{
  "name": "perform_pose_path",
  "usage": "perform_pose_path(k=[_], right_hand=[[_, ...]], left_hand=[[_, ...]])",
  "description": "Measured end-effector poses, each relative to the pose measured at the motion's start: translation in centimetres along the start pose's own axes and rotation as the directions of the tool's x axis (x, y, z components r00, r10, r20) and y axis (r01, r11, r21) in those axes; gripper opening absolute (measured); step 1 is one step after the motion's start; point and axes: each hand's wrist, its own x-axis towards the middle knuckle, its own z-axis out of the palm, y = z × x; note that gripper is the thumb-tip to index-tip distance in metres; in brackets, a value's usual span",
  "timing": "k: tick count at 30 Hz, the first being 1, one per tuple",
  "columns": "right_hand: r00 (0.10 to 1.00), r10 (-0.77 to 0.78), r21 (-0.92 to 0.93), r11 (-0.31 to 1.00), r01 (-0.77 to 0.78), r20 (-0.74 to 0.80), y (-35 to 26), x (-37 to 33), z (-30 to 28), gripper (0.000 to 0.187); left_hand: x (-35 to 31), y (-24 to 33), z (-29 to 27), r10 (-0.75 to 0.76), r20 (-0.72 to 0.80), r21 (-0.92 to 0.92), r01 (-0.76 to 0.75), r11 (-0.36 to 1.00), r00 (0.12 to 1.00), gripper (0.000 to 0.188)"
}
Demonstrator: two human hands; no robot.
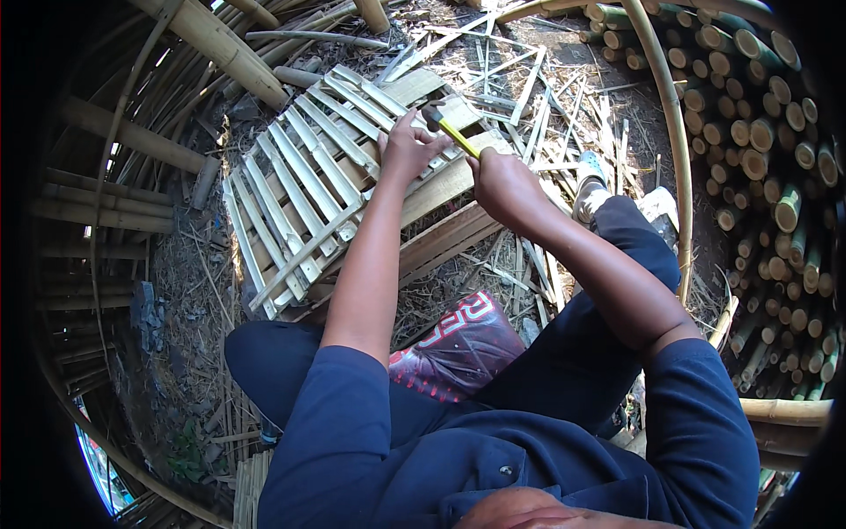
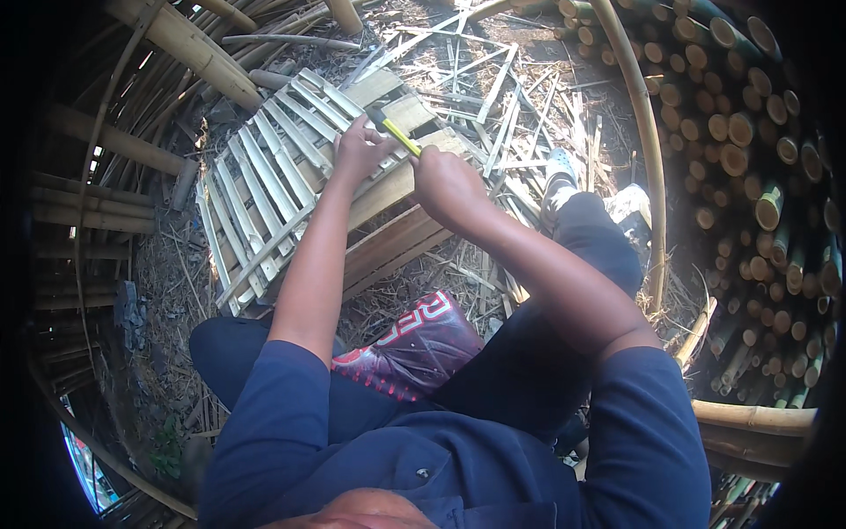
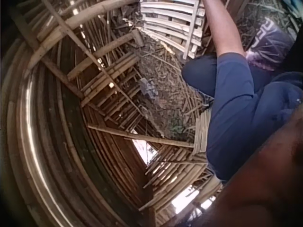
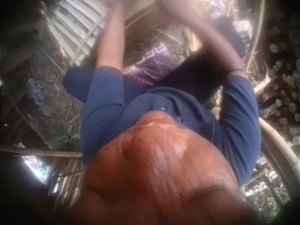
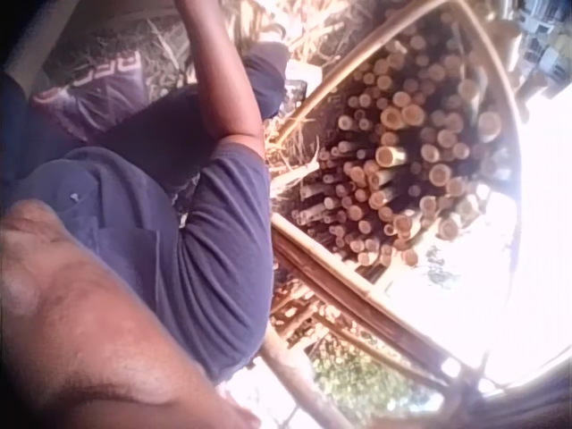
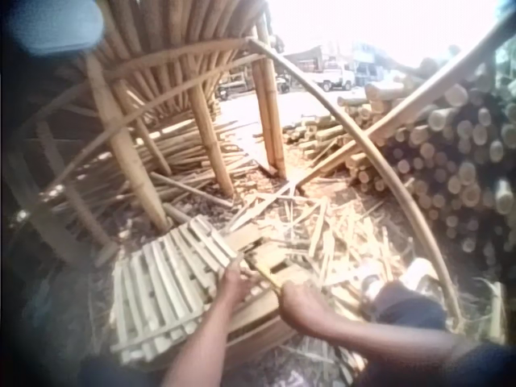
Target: The person hammers a nail into a bamboo slat using a hammer. The person holds the slat in place by hand while striking the nail to secure it to a bamboo frame.
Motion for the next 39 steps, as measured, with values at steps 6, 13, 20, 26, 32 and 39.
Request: perform_pose_path(k=[6,13,20,26,32,39], right_hand=[[1.0,-0.018,0.022,1.0,0.018,-0.006,-0.9,0.1,-1.0,0.039],[0.999,0.016,0.033,0.999,-0.015,-0.032,-2.1,0.0,-1.0,0.04],[0.999,-0.01,0.012,1.0,0.01,-0.031,-2.0,-0.1,-1.2,0.042],[1.0,-0.016,-0.025,1.0,0.016,0.013,-0.9,0.1,-1.0,0.04],[0.998,-0.054,-0.063,0.996,0.055,0.008,-0.3,-0.1,-0.4,0.037],[1.0,-0.025,-0.08,0.996,0.027,0.018,-0.3,-0.3,-0.7,0.038]], left_hand=[[-0.6,-0.1,0.6,0.051,-0.102,0.028,-0.049,0.998,0.993,0.059],[0.0,-1.2,0.3,-0.004,0.003,0.04,0.004,0.999,1.0,0.079],[-0.3,-0.8,0.4,0.033,-0.041,0.095,-0.029,0.995,0.999,0.062],[-0.4,0.0,0.4,0.005,0.023,-0.007,-0.005,1.0,1.0,0.043],[0.2,-0.2,0.4,0.0,0.049,0.0,0.0,1.0,0.999,0.041],[-0.4,0.9,-0.1,-0.035,0.028,-0.024,0.036,0.999,0.999,0.078]])
